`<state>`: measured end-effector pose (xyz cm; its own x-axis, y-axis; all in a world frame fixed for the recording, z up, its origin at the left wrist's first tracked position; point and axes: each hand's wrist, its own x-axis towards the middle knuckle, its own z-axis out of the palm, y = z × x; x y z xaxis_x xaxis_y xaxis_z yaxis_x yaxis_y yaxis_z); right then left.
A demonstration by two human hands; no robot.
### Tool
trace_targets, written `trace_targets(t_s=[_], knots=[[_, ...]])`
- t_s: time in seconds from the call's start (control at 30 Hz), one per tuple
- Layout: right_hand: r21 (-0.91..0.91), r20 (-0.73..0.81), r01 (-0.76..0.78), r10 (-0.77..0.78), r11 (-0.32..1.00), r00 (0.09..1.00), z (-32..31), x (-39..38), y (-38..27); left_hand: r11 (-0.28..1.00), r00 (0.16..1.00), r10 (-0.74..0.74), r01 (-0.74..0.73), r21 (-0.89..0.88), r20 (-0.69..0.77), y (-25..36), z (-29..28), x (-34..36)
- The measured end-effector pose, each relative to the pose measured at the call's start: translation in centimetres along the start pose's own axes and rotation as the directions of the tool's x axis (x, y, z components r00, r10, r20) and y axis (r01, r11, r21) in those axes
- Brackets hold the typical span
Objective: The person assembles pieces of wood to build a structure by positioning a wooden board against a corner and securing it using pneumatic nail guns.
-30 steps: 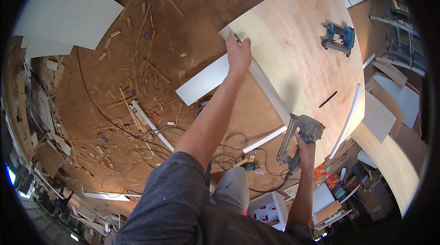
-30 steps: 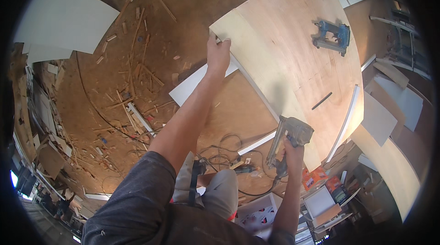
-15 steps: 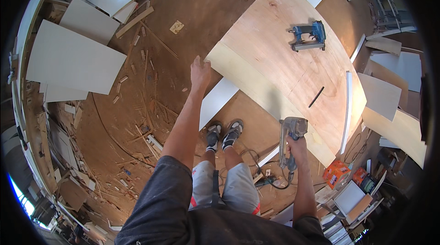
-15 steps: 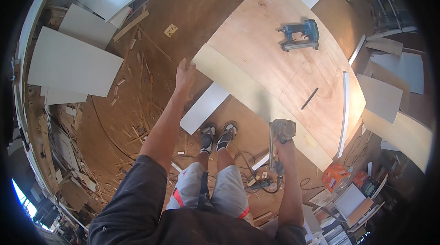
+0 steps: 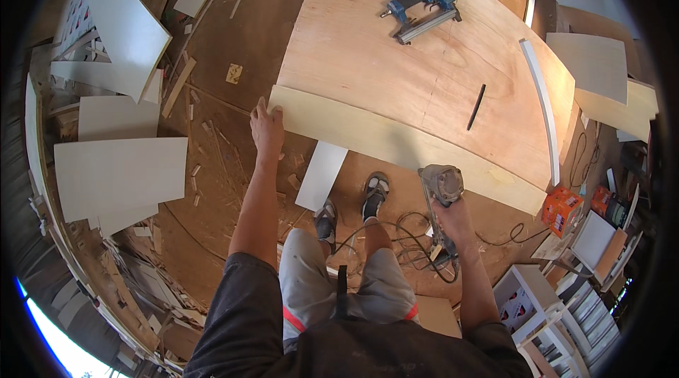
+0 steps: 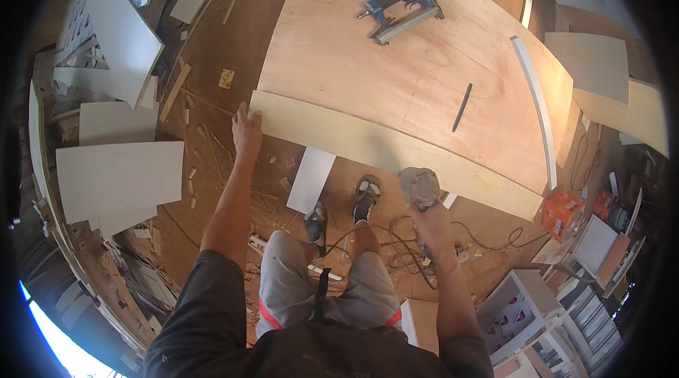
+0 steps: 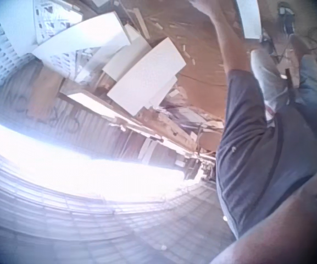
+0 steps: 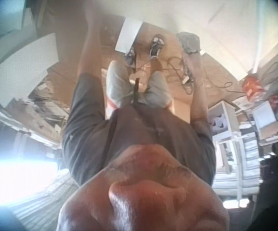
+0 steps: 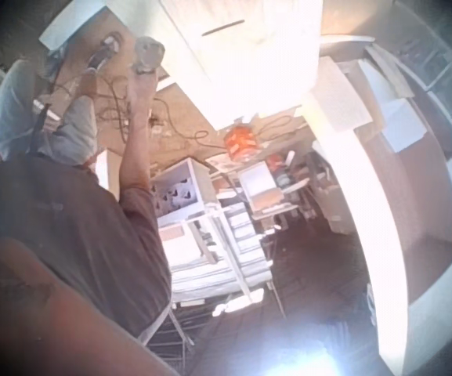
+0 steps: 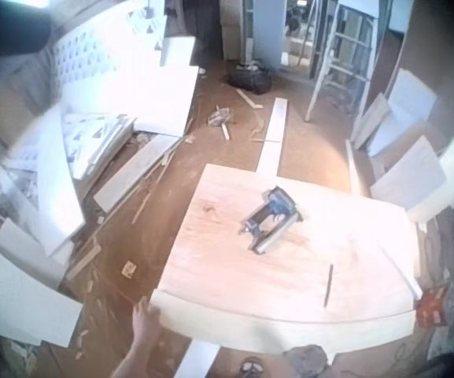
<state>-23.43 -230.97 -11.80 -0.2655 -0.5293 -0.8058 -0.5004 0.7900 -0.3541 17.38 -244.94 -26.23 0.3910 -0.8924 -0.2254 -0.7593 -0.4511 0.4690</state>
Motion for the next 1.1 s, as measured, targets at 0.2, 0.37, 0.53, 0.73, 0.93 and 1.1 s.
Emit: trace_targets(t_s=[0.2, 0.37, 0.53, 0.73, 0.93, 1.1], knots=[[0.062, -0.111, -0.021, 0.027, 0.998, 0.993, 1.8, -1.0, -1.9, 0.787, 0.847, 0.471, -0.529, 0.317, 0.246, 1.9, -2.8, 4.4], [0.147, -0.205, -0.102, 0.131, 0.984, 0.97, 4.8, -2.1, -0.5, 0.488, 0.606, 0.664, -0.795, 0.36, 0.438, 2.6, -1.5, 6.1], [0.258, -0.429, -0.021, 0.134, 0.966, 0.893, 6.2, -3.7, -6.2, 0.329, 0.386, 0.81, -0.922, 0.204, 0.44, 1.4, -0.6, 8.5], [0.361, -0.733, 0.004, 0.281, 0.933, 0.62, 16.1, -2.6, -6.4, 0.233, 0.273, 0.842, -0.962, 0.142, 0.466, 1.1, -0.5, 8.9], [0.698, -0.572, 0.125, 0.444, 0.705, 0.69, 30.9, -9.3, -12.6, 0.146, 0.189, 0.831, -0.982, 0.124, 0.523, -0.5, -1.6, 10.5], [0.918, -0.309, 0.139, 0.453, 0.371, 0.836, 39.3, -13.6, -16.6, 0.109, 0.139, 0.802, -0.99, 0.087, 0.581, 0.5, -2.2, 10.4]])
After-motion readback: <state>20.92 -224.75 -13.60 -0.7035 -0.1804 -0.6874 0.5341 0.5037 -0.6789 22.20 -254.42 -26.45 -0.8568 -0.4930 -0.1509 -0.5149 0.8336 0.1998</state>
